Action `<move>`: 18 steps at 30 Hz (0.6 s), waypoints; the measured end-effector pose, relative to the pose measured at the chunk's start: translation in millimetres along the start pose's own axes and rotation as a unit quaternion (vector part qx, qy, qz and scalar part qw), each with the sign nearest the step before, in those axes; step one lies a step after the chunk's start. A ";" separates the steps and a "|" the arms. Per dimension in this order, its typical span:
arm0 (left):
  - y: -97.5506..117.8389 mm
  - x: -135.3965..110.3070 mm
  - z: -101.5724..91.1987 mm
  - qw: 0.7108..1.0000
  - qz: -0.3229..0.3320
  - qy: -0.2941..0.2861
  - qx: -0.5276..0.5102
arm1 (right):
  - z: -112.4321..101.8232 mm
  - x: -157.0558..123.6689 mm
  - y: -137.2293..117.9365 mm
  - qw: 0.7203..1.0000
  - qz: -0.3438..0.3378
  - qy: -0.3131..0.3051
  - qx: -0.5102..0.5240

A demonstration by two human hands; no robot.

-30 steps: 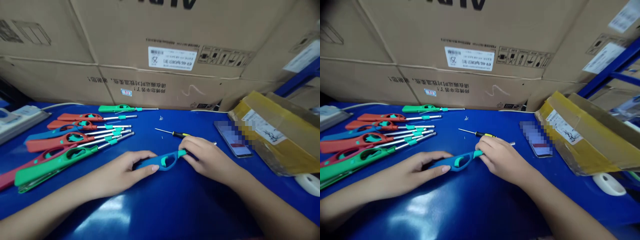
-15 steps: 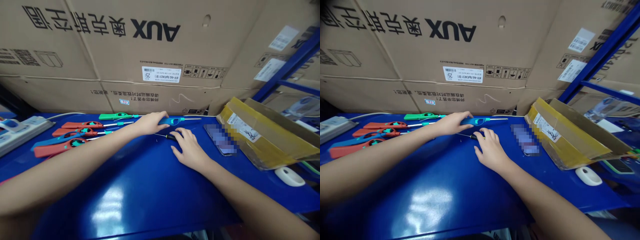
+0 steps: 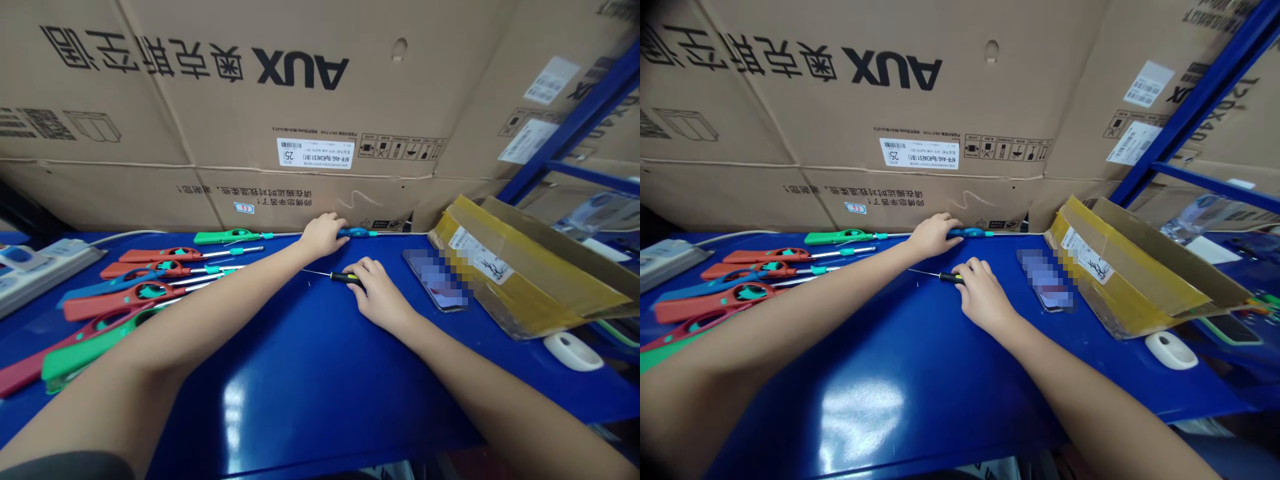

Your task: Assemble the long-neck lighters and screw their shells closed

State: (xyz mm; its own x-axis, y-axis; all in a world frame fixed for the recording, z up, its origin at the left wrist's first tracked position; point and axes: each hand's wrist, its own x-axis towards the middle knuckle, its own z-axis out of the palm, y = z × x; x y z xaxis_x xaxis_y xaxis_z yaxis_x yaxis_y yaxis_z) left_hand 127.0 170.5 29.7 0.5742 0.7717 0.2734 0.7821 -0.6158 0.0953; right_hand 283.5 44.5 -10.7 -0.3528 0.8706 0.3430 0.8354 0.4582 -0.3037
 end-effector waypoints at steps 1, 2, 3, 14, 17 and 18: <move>-0.8 -5.8 -8.3 1.000 -0.003 0.012 0.001 | -0.1 0.1 2.1 1.000 -0.001 0.005 0.006; -2.5 -13.3 -18.5 1.000 -0.007 0.021 0.002 | -0.2 0.2 4.2 1.000 -0.002 0.009 0.012; -5.2 -22.7 -30.3 1.000 -0.011 0.024 0.002 | -0.1 0.2 6.1 1.000 -0.002 0.012 0.017; -78.4 -222.3 -134.9 0.974 -0.146 -0.170 0.041 | 1.3 -2.0 5.3 1.000 0.010 -0.012 0.000; -93.7 -272.0 -129.3 0.952 -0.238 -0.179 0.070 | 1.0 -1.7 3.7 1.000 0.016 -0.020 -0.007; -97.0 -284.5 -125.8 0.957 -0.239 -0.152 0.058 | 0.9 -1.6 3.3 1.000 0.017 -0.021 -0.010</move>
State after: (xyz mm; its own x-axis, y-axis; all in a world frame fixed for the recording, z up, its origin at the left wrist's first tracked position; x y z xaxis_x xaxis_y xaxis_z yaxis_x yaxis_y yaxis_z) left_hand -142.7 -9.3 63.0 0.1740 0.9824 -0.0681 0.9846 -0.1724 0.0281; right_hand 286.4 44.8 -13.0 -0.3411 0.8926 0.2948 0.8550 0.4250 -0.2973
